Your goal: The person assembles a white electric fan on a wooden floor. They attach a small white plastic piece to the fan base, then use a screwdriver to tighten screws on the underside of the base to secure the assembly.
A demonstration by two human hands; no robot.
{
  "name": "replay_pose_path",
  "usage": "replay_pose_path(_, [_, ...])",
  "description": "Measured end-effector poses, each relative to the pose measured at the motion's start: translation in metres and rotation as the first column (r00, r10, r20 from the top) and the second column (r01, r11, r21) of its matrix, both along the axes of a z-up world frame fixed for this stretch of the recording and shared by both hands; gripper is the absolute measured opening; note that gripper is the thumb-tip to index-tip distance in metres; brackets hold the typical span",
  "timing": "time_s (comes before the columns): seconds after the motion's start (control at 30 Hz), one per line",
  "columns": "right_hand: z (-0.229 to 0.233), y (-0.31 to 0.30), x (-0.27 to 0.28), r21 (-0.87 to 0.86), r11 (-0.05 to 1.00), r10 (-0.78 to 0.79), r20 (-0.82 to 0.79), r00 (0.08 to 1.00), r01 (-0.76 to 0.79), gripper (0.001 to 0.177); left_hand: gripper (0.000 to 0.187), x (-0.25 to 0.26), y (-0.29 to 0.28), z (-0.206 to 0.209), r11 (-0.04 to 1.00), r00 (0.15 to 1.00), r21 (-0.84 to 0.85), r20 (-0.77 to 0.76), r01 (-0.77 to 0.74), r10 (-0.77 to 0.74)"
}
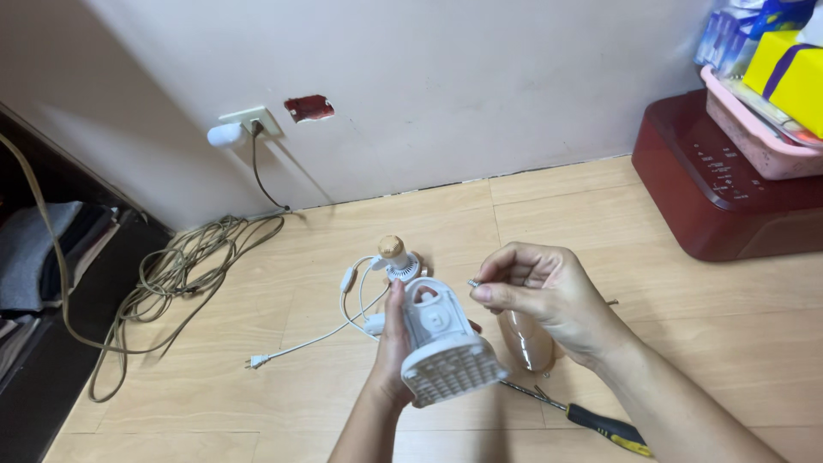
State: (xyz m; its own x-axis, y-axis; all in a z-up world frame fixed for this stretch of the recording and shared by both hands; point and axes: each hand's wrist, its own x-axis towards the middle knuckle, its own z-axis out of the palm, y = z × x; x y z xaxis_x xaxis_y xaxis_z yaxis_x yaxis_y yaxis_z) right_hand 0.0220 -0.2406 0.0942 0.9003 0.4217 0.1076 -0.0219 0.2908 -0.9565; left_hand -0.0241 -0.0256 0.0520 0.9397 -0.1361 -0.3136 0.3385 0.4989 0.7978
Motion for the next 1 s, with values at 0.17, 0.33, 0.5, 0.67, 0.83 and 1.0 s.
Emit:
replay_pose_path(0.17, [0.004,0.007,-0.008,-0.112,0.993,0.046,0.125,0.991,-0.032,0.01,0.08,-0.004,-0.014,0.012,0.992,0.993,-0.089,0.083,0.092,-0.085])
replay_pose_path(0.33, [-0.004,-0.001,-0.013,-0.125,0.992,0.039,0.329,0.944,0.003,0.013,0.059,-0.006,-0.022,0.016,0.993,0.997,-0.098,0.031,-0.064,0.067])
replay_pose_path(0.5, [-0.009,0.003,-0.013,-0.233,0.972,0.064,0.124,0.99,-0.034,0.014,0.061,-0.003,-0.024,0.015,0.996,0.996,0.015,-0.041,-0.085,0.085])
replay_pose_path(0.67, [-0.009,0.001,-0.011,-0.244,0.969,0.088,0.2,0.976,-0.038,0.013,0.063,0.003,-0.031,0.004,1.0,0.997,0.027,-0.079,-0.015,0.017])
replay_pose_path(0.83, [-0.013,-0.003,-0.004,-0.21,0.971,0.143,0.114,0.983,-0.117,0.016,0.069,0.014,-0.034,-0.021,0.999,1.0,0.018,0.007,0.027,-0.027])
replay_pose_path(1.0, [-0.014,-0.01,-0.001,-0.278,0.954,0.135,0.061,0.989,-0.113,0.015,0.072,0.025,-0.035,-0.042,0.999,0.999,0.042,-0.048,0.0,0.003])
